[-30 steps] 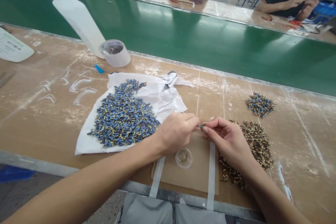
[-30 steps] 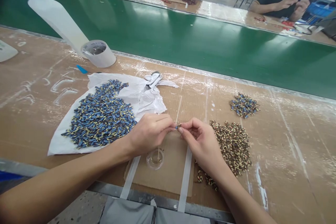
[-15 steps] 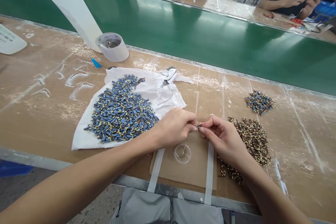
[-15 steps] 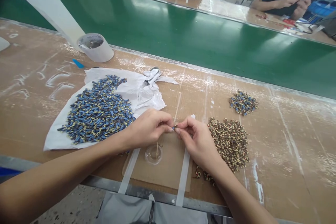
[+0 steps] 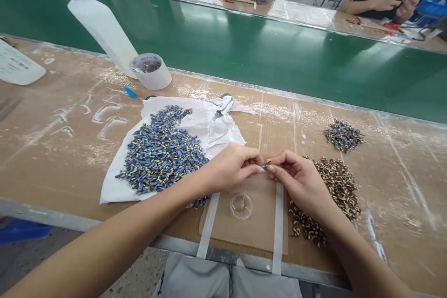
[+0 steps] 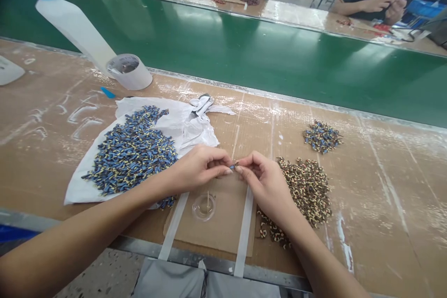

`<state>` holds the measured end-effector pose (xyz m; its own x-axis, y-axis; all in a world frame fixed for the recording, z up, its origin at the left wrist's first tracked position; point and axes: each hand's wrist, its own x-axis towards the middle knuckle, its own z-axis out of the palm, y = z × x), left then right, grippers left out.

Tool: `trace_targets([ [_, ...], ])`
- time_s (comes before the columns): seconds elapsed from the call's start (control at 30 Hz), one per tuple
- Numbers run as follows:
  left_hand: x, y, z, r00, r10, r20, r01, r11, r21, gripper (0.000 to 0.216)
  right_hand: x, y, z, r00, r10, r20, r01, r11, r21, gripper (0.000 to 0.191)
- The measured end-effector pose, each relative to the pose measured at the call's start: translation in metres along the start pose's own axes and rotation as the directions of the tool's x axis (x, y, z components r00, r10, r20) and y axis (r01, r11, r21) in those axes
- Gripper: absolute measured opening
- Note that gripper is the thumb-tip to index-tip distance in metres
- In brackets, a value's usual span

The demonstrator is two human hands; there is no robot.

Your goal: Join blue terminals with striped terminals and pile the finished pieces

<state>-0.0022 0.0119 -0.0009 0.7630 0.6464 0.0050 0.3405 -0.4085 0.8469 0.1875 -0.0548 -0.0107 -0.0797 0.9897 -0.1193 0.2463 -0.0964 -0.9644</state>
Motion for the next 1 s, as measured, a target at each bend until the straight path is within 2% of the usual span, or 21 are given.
trace_targets([
  [0.13,0.000,0.002,-0.002,1.000,-0.011,0.027,0.014,0.997,-0.082,0.023,-0.001,-0.002,-0.001,0.998,-0.011,-0.059,0.012,1.000,0.028,0.010],
  [0.23,0.000,0.004,-0.004,0.999,0.017,0.047,-0.016,0.999,-0.033,0.016,-0.001,-0.003,-0.001,0.996,-0.019,-0.088,0.023,0.999,0.043,0.009],
  [0.4,0.000,0.003,-0.002,0.995,0.063,0.073,-0.066,0.997,0.036,0.025,-0.001,-0.004,-0.001,0.990,-0.083,-0.110,0.087,0.996,0.033,0.007],
  [0.6,-0.002,-0.001,0.002,0.993,0.080,0.089,-0.081,0.997,0.003,0.026,-0.001,-0.005,0.000,0.982,-0.160,-0.104,0.155,0.987,-0.047,0.006],
  [0.83,-0.003,-0.001,0.003,0.991,0.129,0.034,-0.132,0.987,0.088,0.023,-0.002,-0.012,0.002,0.997,-0.019,-0.077,0.029,0.991,0.134,0.013],
  [1.0,-0.003,-0.002,0.005,0.993,0.115,0.007,-0.115,0.985,0.129,0.025,-0.002,-0.012,0.002,0.999,0.003,-0.038,0.002,0.990,0.139,0.013],
])
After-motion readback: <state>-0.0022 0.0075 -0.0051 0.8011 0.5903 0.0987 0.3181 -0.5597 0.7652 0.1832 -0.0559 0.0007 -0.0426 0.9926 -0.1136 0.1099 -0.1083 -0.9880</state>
